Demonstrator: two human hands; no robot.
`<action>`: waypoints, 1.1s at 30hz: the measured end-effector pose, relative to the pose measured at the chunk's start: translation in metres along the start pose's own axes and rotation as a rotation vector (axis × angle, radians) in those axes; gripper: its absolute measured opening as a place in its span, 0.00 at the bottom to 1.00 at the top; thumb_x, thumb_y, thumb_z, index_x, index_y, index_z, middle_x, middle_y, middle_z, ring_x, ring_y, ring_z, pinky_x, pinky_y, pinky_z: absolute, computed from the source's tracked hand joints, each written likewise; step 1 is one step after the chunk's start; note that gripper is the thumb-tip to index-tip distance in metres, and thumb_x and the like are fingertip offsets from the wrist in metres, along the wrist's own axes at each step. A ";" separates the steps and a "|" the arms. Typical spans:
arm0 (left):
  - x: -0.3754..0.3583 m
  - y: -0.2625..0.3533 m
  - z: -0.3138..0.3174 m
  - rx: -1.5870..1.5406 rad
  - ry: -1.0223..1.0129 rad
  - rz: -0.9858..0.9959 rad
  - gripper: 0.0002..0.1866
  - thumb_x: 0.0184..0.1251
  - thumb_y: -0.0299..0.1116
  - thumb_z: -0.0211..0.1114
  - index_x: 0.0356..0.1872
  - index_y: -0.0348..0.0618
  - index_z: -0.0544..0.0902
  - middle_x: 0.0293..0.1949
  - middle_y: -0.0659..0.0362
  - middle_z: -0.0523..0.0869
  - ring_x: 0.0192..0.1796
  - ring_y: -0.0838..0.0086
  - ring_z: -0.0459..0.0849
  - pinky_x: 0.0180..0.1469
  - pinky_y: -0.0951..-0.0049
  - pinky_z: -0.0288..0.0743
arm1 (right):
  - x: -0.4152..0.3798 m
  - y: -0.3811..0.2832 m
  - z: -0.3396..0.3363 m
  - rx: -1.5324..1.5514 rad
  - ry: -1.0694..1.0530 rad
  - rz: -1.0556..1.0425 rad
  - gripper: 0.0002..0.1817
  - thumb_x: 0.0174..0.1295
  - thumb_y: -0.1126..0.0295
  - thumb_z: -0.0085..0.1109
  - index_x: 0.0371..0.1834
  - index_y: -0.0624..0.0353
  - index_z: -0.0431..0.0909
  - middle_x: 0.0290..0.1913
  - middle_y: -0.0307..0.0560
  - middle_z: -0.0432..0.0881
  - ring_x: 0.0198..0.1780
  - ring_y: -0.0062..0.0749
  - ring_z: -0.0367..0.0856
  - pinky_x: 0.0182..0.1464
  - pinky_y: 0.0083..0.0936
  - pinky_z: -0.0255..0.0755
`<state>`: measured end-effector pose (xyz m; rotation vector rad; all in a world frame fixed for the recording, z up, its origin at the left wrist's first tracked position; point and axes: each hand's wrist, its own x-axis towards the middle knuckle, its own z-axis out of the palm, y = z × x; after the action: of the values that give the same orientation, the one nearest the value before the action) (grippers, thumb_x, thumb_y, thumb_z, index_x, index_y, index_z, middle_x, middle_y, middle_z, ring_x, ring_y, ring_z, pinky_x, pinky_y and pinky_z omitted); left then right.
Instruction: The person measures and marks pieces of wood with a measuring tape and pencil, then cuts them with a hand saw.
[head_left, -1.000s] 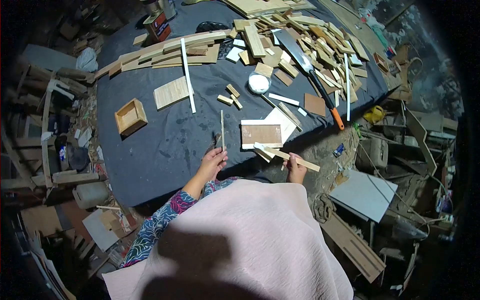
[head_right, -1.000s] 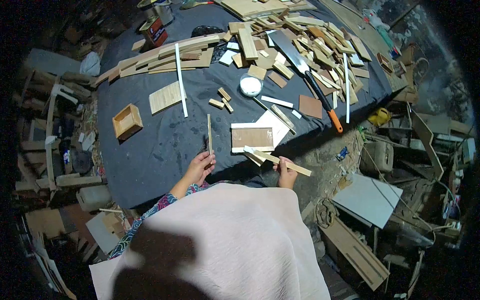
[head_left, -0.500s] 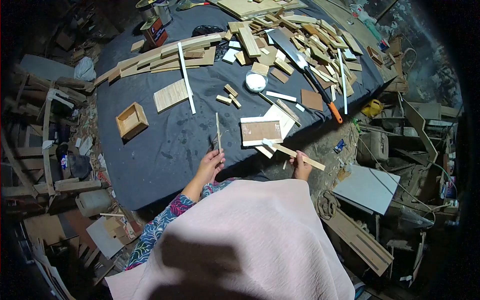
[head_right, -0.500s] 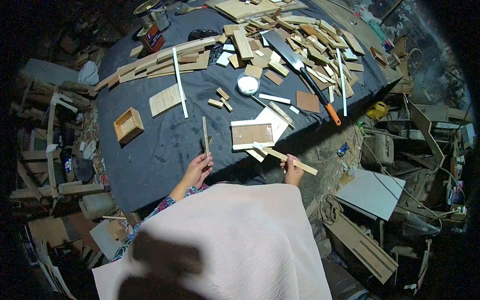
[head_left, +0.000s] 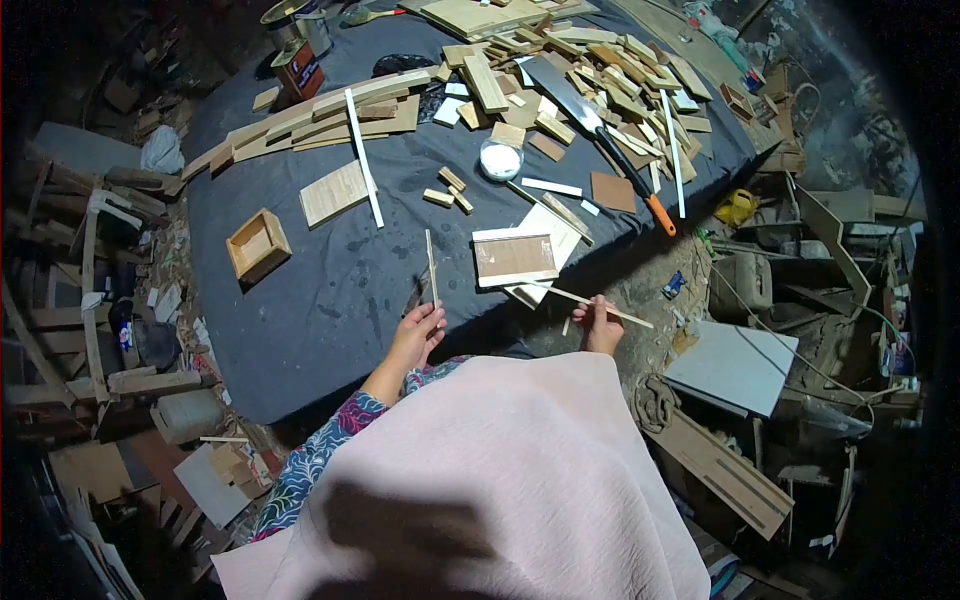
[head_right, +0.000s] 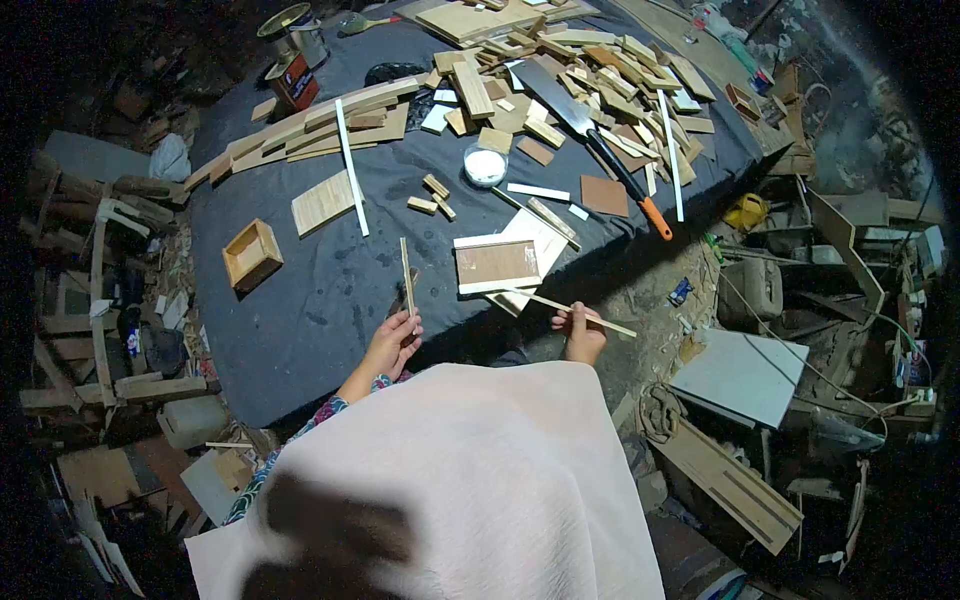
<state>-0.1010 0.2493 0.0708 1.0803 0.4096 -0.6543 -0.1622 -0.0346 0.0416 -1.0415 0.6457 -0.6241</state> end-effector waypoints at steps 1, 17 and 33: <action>0.001 0.000 0.000 0.004 -0.003 -0.007 0.13 0.58 0.32 0.58 0.44 0.44 0.73 0.34 0.67 0.75 0.35 0.84 0.73 0.36 0.84 0.68 | -0.003 0.002 0.006 -0.002 0.024 -0.011 0.12 0.54 0.65 0.57 0.25 0.64 0.71 0.20 0.49 0.76 0.17 0.27 0.74 0.18 0.22 0.70; -0.003 -0.002 -0.002 0.019 0.012 -0.014 0.14 0.57 0.32 0.58 0.45 0.44 0.73 0.35 0.67 0.75 0.35 0.83 0.73 0.36 0.82 0.68 | 0.004 0.022 0.000 0.010 0.396 0.145 0.18 0.53 0.61 0.58 0.21 0.68 0.70 0.19 0.53 0.75 0.14 0.28 0.74 0.15 0.20 0.71; -0.004 -0.003 -0.002 0.010 0.020 -0.021 0.13 0.57 0.32 0.58 0.44 0.45 0.74 0.33 0.67 0.76 0.33 0.84 0.73 0.34 0.84 0.68 | 0.003 0.016 0.005 -0.027 0.325 0.191 0.17 0.54 0.61 0.56 0.24 0.68 0.69 0.18 0.50 0.75 0.15 0.28 0.74 0.15 0.20 0.70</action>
<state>-0.1054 0.2509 0.0705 1.0942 0.4354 -0.6651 -0.1542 -0.0276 0.0279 -0.8968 1.0276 -0.6231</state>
